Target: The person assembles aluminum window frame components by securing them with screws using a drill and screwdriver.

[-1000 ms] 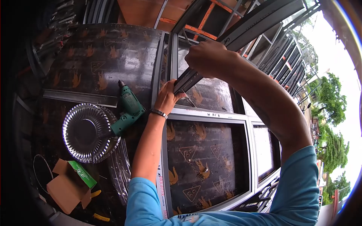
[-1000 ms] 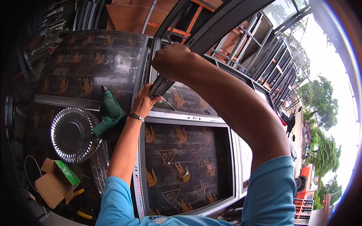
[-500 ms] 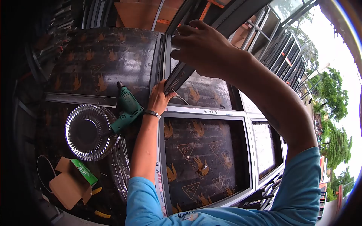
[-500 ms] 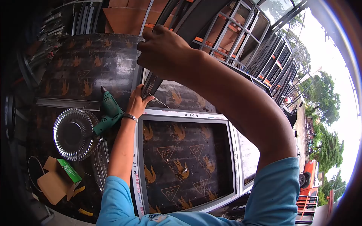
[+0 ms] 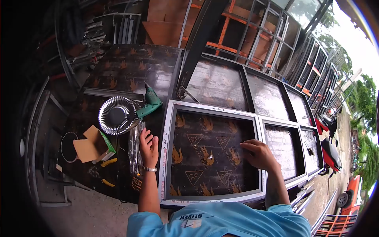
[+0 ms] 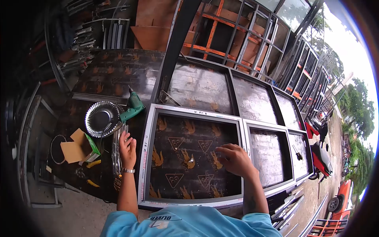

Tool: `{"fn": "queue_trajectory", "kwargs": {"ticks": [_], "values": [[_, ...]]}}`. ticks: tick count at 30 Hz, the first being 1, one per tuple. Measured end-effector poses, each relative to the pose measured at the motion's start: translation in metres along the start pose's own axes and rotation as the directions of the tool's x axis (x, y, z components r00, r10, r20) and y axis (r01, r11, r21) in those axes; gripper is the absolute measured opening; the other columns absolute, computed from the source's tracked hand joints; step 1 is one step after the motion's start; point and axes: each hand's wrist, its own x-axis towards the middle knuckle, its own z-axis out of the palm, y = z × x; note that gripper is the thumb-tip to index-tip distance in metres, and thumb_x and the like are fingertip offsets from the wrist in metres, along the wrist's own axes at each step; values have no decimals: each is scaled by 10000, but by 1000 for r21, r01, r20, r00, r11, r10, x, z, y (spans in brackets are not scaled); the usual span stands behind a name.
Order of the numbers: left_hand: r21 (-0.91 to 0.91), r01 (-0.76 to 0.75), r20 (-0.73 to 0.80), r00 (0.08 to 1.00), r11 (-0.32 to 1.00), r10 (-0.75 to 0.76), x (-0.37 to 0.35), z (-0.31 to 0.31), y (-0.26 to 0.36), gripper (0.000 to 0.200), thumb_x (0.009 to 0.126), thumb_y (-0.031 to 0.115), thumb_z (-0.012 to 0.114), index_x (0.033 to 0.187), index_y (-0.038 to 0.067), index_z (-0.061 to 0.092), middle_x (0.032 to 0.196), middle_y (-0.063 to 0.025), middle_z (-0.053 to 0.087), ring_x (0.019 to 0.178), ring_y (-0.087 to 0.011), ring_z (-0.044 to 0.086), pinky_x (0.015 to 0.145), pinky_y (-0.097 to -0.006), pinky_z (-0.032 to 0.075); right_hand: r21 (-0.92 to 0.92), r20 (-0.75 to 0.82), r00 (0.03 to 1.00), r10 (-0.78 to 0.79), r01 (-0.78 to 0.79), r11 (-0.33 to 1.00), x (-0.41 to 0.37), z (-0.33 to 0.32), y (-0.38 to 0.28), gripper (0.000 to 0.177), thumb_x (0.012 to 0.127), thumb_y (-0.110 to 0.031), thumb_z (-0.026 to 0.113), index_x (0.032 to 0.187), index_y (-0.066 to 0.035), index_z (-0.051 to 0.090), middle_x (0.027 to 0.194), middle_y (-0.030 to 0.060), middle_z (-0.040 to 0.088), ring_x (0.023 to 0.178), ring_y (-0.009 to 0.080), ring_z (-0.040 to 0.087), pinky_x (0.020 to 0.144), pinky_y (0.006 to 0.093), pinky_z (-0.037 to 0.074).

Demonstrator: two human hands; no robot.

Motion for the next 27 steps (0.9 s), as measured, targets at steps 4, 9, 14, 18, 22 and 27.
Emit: {"fn": "queue_trajectory", "kwargs": {"ticks": [4, 9, 14, 18, 22, 27], "values": [[70, 98, -223, 971, 993, -81, -172, -90, 33, 489, 965, 183, 619, 1377, -4, 433, 1217, -172, 581, 1065, -227, 620, 920, -335, 507, 249, 277, 961, -6, -66, 966, -92, 80, 0, 346, 804, -113, 738, 1147, -82, 704, 1047, 165, 691, 919, 334, 689, 802, 387, 565], [305, 338, -537, 833, 891, -132, -345, -188, 1, 408, 950, 138, 629, 1316, 8, 501, 1061, -124, 627, 944, -186, 636, 822, -299, 528, 446, 451, 831, -327, 108, 889, -141, 132, -50, 409, 839, -178, 715, 1232, -87, 652, 1052, 195, 673, 984, 381, 647, 870, 415, 516], [314, 815, -652, 557, 487, -514, -508, -259, -80, 506, 846, 297, 705, 1249, 29, 557, 1140, -184, 679, 1014, -318, 666, 906, -406, 514, 529, 488, 726, -484, 195, 826, -147, 131, -117, 425, 843, -193, 713, 1248, -87, 641, 1068, 205, 682, 947, 361, 662, 825, 409, 524], [282, 923, -719, 385, 262, -579, -654, -300, -170, 318, 821, 363, 659, 859, 50, 707, 651, -126, 651, 555, -258, 623, 607, -425, 515, 424, 570, 636, -519, 314, 850, -143, 153, -174, 449, 858, -224, 730, 1268, -74, 623, 1107, 164, 692, 972, 300, 683, 830, 381, 542], [327, 936, -484, 287, 133, -827, -695, -339, -140, 475, 804, 498, 648, 919, 43, 720, 931, -183, 715, 878, -337, 685, 803, -430, 529, 539, 710, 485, -511, 93, 837, -117, 226, -249, 452, 905, -263, 692, 1297, -56, 607, 1082, 146, 705, 975, 233, 681, 833, 347, 536], [322, 883, -413, 455, 341, -789, -756, -446, -179, 425, 901, 455, 583, 1024, 63, 692, 975, -129, 718, 897, -281, 685, 794, -396, 524, 461, 642, 711, -287, -59, 885, -65, 337, -313, 487, 854, -372, 695, 1223, -57, 651, 1049, 155, 718, 967, 298, 695, 849, 369, 536]]}}
